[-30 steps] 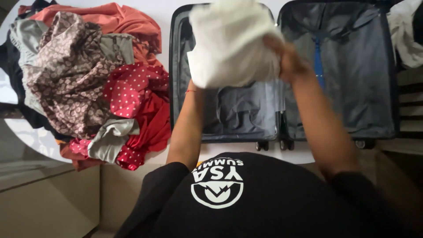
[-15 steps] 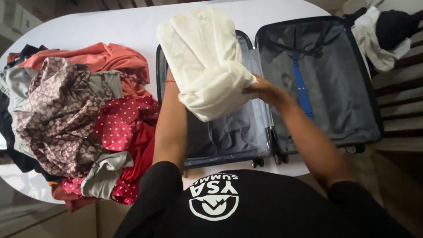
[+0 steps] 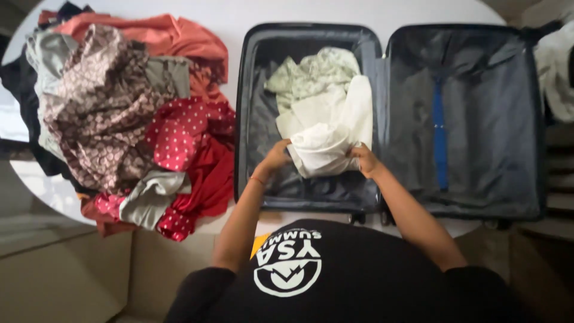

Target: Pack clothes into a blue suitcase.

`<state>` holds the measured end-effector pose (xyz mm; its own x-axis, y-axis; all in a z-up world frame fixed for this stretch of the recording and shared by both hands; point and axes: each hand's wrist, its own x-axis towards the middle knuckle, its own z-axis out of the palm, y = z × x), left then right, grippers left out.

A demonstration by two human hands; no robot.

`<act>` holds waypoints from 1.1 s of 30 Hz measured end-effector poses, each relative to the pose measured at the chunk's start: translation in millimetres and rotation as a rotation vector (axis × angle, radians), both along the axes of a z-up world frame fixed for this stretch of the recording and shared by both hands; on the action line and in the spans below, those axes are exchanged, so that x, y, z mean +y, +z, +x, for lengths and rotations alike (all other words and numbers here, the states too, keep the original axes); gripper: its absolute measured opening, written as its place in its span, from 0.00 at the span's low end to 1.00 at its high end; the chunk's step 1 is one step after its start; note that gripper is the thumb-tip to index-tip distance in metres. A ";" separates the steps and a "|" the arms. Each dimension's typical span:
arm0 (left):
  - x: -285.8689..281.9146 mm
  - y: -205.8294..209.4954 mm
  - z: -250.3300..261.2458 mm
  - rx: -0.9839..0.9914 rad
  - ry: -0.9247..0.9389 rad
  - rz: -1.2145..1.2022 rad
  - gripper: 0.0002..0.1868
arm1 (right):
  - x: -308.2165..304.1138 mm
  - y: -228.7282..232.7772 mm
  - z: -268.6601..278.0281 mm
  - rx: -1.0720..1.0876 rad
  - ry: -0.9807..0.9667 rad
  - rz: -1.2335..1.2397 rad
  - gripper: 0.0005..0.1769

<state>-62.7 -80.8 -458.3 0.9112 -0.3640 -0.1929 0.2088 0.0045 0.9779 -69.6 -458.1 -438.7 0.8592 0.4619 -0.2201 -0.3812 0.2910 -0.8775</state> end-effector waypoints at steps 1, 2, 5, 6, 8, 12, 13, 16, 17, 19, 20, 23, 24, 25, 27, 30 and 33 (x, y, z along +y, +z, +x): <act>-4.7 41.6 -16.8 0.016 -0.001 -0.002 0.42 | 2.9 4.9 -5.0 0.016 -0.001 -0.002 0.09; -9.3 83.1 -32.1 -0.102 -0.063 0.123 0.46 | 5.6 9.3 -9.7 0.051 -0.024 -0.064 0.11; -22.2 155.3 -77.9 -0.028 -0.153 0.088 0.51 | 32.1 81.5 -44.2 0.194 -0.028 -0.153 0.16; -26.2 172.0 -84.4 0.125 -0.171 -0.063 0.51 | 44.4 116.6 -48.0 0.262 -0.011 -0.175 0.18; -35.2 191.6 -88.4 0.183 -0.124 -0.187 0.51 | 50.0 119.6 -52.8 0.187 0.022 -0.235 0.24; -43.7 168.5 -100.4 -0.258 -0.124 -0.067 0.22 | 47.4 112.9 -64.5 -0.715 0.196 -0.480 0.21; -43.9 162.1 -101.0 -0.252 -0.123 -0.064 0.22 | 52.5 122.5 -70.5 -0.710 0.198 -0.475 0.21; -49.6 167.0 -99.8 -0.610 -0.192 0.104 0.15 | 55.4 149.5 -72.0 -0.591 0.429 -0.978 0.34; -53.1 183.0 -105.7 -0.565 -0.257 0.227 0.18 | 50.3 154.6 -69.7 -0.547 0.603 -0.923 0.34; -60.7 209.7 -115.1 -0.515 -0.321 0.352 0.21 | 48.5 189.8 -62.3 -0.497 0.776 -0.860 0.33; -64.8 220.7 -118.4 -0.418 -0.360 0.320 0.35 | 51.7 220.2 -56.9 -0.226 0.839 -0.949 0.40; -77.7 232.5 -122.4 -0.356 -0.542 0.468 0.44 | 36.3 225.1 -38.0 -0.015 0.752 -1.008 0.43; -82.1 232.9 -123.5 -0.384 -0.687 0.650 0.43 | 27.0 212.1 -32.1 -0.074 0.612 -0.987 0.37; -82.7 231.4 -125.9 -0.384 -0.690 0.651 0.43 | 18.6 181.3 -24.0 -0.073 0.609 -0.985 0.37; -84.6 228.3 -129.4 -0.447 -0.671 0.624 0.43 | 1.0 119.7 -7.0 -0.118 0.078 -0.797 0.25; -84.3 242.1 -123.4 -0.510 -0.602 0.490 0.43 | 30.0 110.2 18.9 -0.130 -0.191 -0.799 0.33; -79.4 235.5 -123.4 -0.420 -0.680 0.485 0.48 | 62.8 121.9 28.2 -0.230 -0.074 -1.041 0.26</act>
<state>-186.1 -160.2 -222.7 0.5612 -0.8107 -0.1670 -0.3543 -0.4176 0.8367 -41.4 -395.3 -316.8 0.9484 0.0850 -0.3054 -0.1871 -0.6276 -0.7557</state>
